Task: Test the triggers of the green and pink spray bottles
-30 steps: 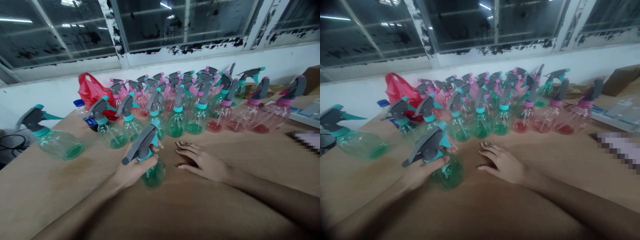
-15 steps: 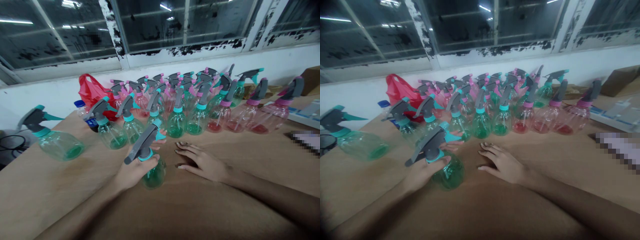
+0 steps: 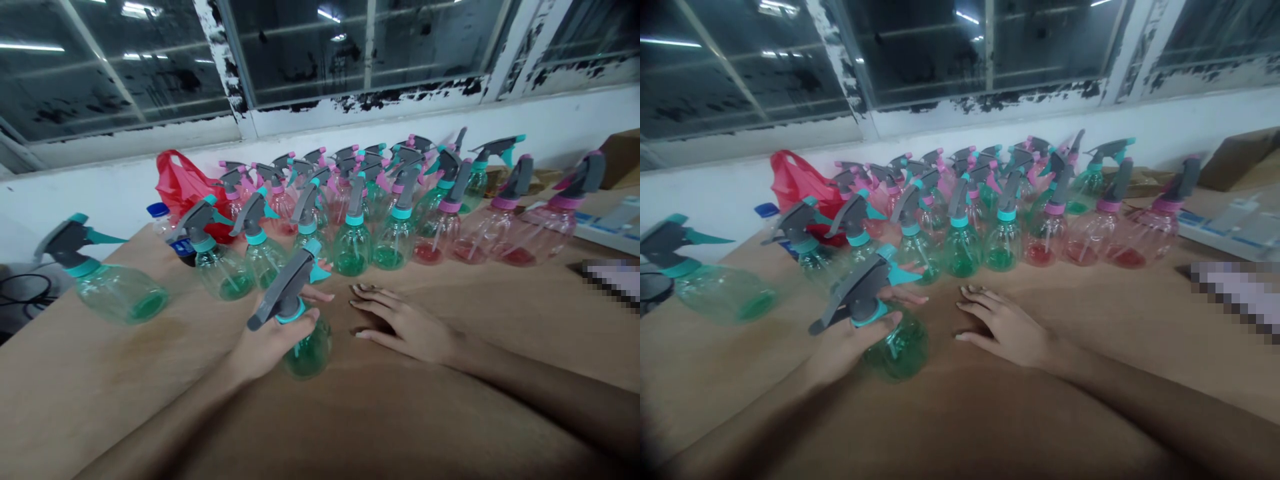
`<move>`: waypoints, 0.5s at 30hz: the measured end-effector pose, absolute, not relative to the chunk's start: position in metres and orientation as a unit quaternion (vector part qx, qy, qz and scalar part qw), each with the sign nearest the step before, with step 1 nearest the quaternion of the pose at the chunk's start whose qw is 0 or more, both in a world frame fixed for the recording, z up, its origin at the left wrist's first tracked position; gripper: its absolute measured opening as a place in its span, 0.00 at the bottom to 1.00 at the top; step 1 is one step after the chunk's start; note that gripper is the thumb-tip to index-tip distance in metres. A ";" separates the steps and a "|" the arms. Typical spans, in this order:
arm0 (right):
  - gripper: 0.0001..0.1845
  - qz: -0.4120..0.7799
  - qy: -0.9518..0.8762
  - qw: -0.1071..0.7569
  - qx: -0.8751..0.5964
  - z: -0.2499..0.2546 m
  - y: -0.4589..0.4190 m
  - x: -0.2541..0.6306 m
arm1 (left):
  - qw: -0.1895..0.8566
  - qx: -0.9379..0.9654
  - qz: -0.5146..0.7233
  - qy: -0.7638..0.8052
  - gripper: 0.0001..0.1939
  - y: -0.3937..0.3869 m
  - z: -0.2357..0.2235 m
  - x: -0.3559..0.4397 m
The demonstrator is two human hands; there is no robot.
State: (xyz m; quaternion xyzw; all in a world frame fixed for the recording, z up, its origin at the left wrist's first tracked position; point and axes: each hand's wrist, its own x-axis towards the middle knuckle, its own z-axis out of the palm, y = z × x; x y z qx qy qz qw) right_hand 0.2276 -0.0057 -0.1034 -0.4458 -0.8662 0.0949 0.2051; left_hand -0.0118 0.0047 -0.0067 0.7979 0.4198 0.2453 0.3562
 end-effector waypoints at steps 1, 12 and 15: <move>0.30 0.094 -0.866 0.204 -0.447 -0.103 -0.006 0.228 | 0.358 0.797 0.247 0.419 0.13 0.004 -0.006 -0.011; 0.30 0.086 -0.865 0.218 -0.443 -0.105 -0.006 0.227 | 0.448 0.797 0.228 0.334 0.25 0.012 0.005 -0.023; 0.29 0.087 -0.864 0.224 -0.443 -0.104 -0.006 0.226 | 0.442 0.793 0.228 0.352 0.29 0.014 0.007 -0.029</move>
